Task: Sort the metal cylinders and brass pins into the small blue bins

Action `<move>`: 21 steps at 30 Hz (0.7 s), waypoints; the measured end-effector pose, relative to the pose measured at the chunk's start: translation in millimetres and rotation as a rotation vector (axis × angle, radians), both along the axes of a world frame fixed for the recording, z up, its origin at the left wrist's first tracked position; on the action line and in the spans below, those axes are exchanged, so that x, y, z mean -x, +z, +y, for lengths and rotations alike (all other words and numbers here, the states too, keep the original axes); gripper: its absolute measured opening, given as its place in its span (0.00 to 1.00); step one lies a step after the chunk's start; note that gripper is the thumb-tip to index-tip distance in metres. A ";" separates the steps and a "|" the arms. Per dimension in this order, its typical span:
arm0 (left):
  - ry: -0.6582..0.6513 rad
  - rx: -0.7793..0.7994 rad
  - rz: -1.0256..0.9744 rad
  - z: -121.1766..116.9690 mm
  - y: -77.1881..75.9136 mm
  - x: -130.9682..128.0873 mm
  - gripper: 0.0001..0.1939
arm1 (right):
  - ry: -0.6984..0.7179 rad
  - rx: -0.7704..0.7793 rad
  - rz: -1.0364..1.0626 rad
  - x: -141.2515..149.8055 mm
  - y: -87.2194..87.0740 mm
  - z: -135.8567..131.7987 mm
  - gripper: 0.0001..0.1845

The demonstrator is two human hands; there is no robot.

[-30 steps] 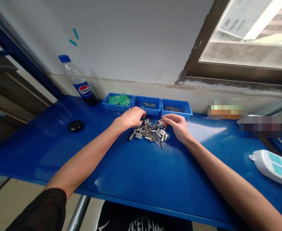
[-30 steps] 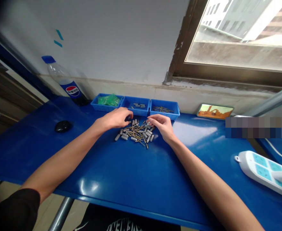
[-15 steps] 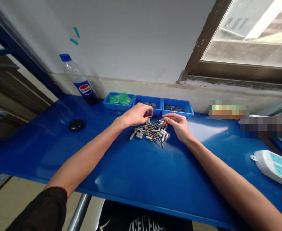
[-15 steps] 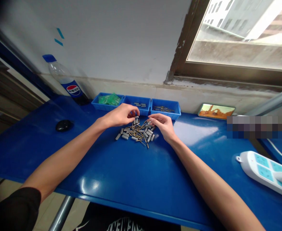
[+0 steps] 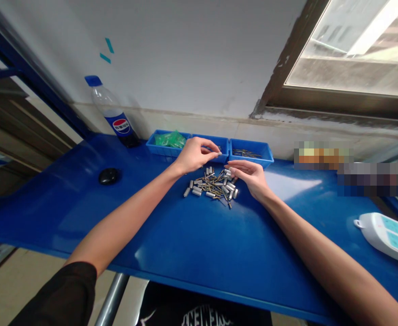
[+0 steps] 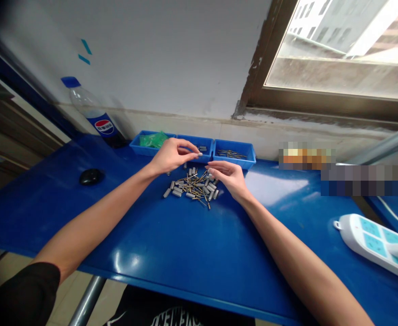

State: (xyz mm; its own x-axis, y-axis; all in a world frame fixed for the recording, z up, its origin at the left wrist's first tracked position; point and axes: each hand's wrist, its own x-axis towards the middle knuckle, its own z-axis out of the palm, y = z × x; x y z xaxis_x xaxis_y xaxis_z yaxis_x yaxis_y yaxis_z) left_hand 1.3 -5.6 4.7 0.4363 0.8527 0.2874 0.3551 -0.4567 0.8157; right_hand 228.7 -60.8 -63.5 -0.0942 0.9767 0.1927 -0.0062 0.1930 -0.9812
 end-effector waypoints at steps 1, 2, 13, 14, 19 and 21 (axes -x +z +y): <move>0.046 -0.020 -0.010 1.9 -1.6 0.6 0.09 | -0.006 -0.006 0.008 -0.1 -0.3 0.1 0.20; 0.077 -0.040 -0.017 3.8 -3.1 1.3 0.10 | -0.009 -0.009 0.016 -0.2 -0.5 0.2 0.19; -0.151 -0.180 0.757 -0.2 10.0 20.9 0.15 | -0.014 -0.016 0.011 -0.7 -1.7 1.7 0.19; -0.142 -0.169 0.807 -2.7 10.2 21.5 0.17 | -0.013 -0.017 0.014 -0.8 -1.8 1.7 0.19; -0.139 -0.115 0.924 -8.0 6.7 19.5 0.20 | -0.012 -0.018 0.028 -0.3 -1.8 1.4 0.19; -0.154 -0.124 0.956 -6.2 4.0 17.9 0.19 | -0.014 -0.018 0.032 0.1 -1.5 1.6 0.19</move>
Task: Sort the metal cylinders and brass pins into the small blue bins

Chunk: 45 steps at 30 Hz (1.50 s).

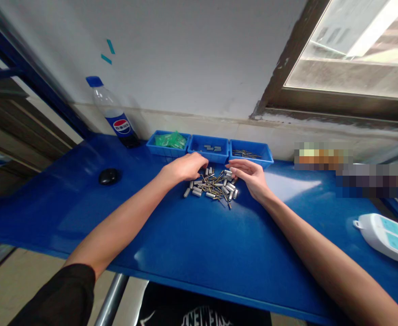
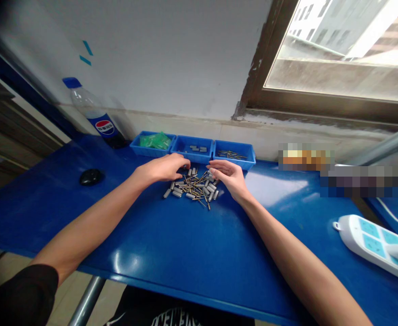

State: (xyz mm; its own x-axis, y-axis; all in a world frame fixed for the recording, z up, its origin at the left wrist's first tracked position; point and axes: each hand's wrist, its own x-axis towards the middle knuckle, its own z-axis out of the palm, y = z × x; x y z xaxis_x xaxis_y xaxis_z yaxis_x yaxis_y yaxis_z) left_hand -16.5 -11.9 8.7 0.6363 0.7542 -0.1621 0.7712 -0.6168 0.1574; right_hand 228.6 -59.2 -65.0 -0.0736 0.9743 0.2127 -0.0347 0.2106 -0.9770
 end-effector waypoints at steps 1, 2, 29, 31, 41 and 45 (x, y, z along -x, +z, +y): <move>-0.009 -0.002 0.002 1.3 -1.7 -0.8 0.17 | 0.001 0.000 0.003 0.1 0.1 0.2 0.19; -0.015 -0.006 -0.005 2.7 -3.7 -1.7 0.16 | 0.003 -0.002 0.007 0.2 0.2 0.4 0.19; -0.122 0.218 -0.709 3.7 2.7 -11.6 0.16 | 0.011 -0.007 0.011 -3.0 -3.8 2.4 0.17; -0.131 0.243 -0.769 3.9 -0.9 -14.1 0.18 | 0.012 -0.005 -0.003 -3.3 -3.6 1.9 0.18; -0.180 0.054 -0.692 -1.8 -10.2 -24.3 0.24 | 0.093 0.049 -0.064 -2.6 -0.1 -1.9 0.18; -0.192 0.025 -0.680 -3.9 -12.7 -28.1 0.20 | 0.081 0.054 -0.079 -1.8 0.0 -1.6 0.18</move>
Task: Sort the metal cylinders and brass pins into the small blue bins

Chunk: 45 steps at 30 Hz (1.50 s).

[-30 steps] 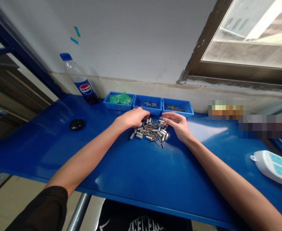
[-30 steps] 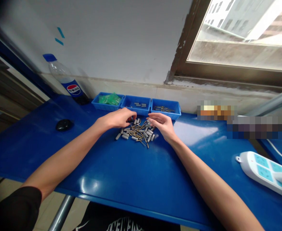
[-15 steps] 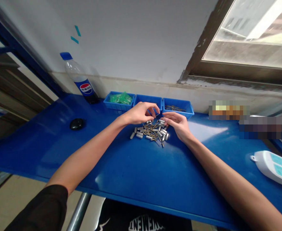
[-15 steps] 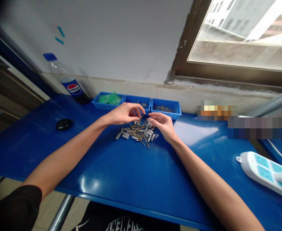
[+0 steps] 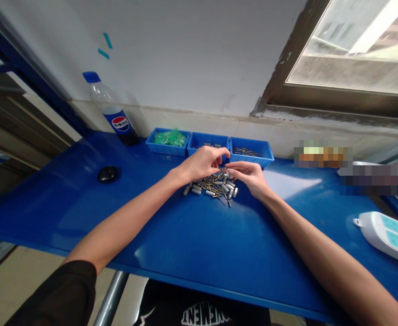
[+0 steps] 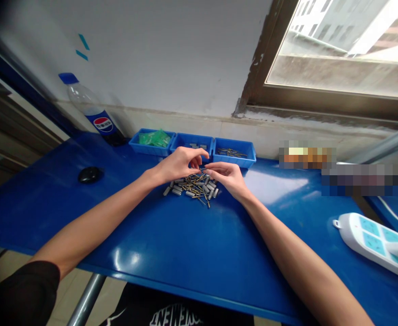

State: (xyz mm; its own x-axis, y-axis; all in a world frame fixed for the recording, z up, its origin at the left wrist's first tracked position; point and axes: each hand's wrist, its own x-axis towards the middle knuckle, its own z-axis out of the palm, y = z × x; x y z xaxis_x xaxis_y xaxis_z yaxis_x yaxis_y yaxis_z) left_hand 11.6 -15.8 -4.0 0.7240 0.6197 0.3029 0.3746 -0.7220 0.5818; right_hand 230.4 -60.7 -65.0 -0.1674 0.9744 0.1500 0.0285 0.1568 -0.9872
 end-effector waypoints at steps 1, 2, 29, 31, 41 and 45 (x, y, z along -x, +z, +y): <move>-0.002 -0.004 0.002 -0.6 0.5 -0.6 0.19 | -0.003 -0.004 -0.001 0.2 0.0 0.0 0.18; -0.005 -0.004 0.005 -1.0 1.7 -0.8 0.19 | -0.008 -0.010 -0.002 0.4 -0.2 -0.1 0.18; 0.065 -0.053 0.258 16.1 7.6 23.8 0.10 | -0.259 -0.183 0.034 0.1 -0.9 0.6 0.15; 0.047 -0.009 0.113 10.5 11.8 17.7 0.09 | -0.217 -0.176 0.009 3.2 1.9 -1.3 0.14; 0.011 0.333 -0.218 0.6 7.6 4.1 0.08 | -0.084 -0.179 -0.127 3.7 -3.7 0.5 0.17; 0.011 0.395 -0.223 1.4 8.4 5.6 0.10 | -0.079 -0.141 -0.069 4.2 -2.6 0.0 0.18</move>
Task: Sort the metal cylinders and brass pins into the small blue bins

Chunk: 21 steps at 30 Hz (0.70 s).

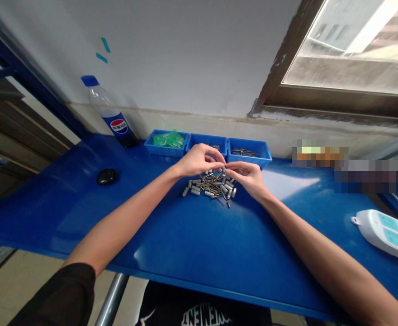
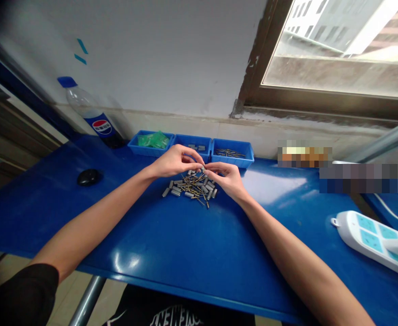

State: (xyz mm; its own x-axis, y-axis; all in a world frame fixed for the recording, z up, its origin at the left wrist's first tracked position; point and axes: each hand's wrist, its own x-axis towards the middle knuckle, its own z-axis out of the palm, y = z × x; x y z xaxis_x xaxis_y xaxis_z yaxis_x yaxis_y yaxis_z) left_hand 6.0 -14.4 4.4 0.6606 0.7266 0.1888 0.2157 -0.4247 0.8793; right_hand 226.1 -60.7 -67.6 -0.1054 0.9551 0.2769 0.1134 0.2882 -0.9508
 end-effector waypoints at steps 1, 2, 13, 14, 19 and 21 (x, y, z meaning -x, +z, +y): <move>-0.006 0.004 0.005 0.0 0.7 0.3 0.11 | -0.003 0.006 0.014 0.1 0.4 0.0 0.18; -0.011 0.006 0.008 0.1 1.3 0.5 0.11 | -0.006 0.009 0.025 0.1 0.8 0.1 0.18; 0.096 0.006 -0.016 9.2 -4.1 5.0 0.11 | -0.048 0.009 0.038 -1.6 1.5 -1.8 0.16; 0.142 -0.007 -0.025 10.6 -5.2 5.2 0.11 | -0.049 0.011 0.039 -1.3 1.7 -2.0 0.16; 0.319 -0.046 -0.086 16.6 -8.6 6.1 0.20 | -0.018 0.045 0.083 0.3 3.7 -2.2 0.16; 0.349 -0.096 -0.050 18.3 -4.6 9.8 0.22 | -0.006 0.054 0.094 0.3 3.9 -1.7 0.16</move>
State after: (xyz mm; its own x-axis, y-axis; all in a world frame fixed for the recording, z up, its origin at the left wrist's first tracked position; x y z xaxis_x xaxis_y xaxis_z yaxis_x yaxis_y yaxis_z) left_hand -3.8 3.9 -0.1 0.3643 0.8839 0.2931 0.3199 -0.4144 0.8520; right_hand 225.8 -62.5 -63.7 -0.0755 0.9694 0.2337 0.0246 0.2362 -0.9714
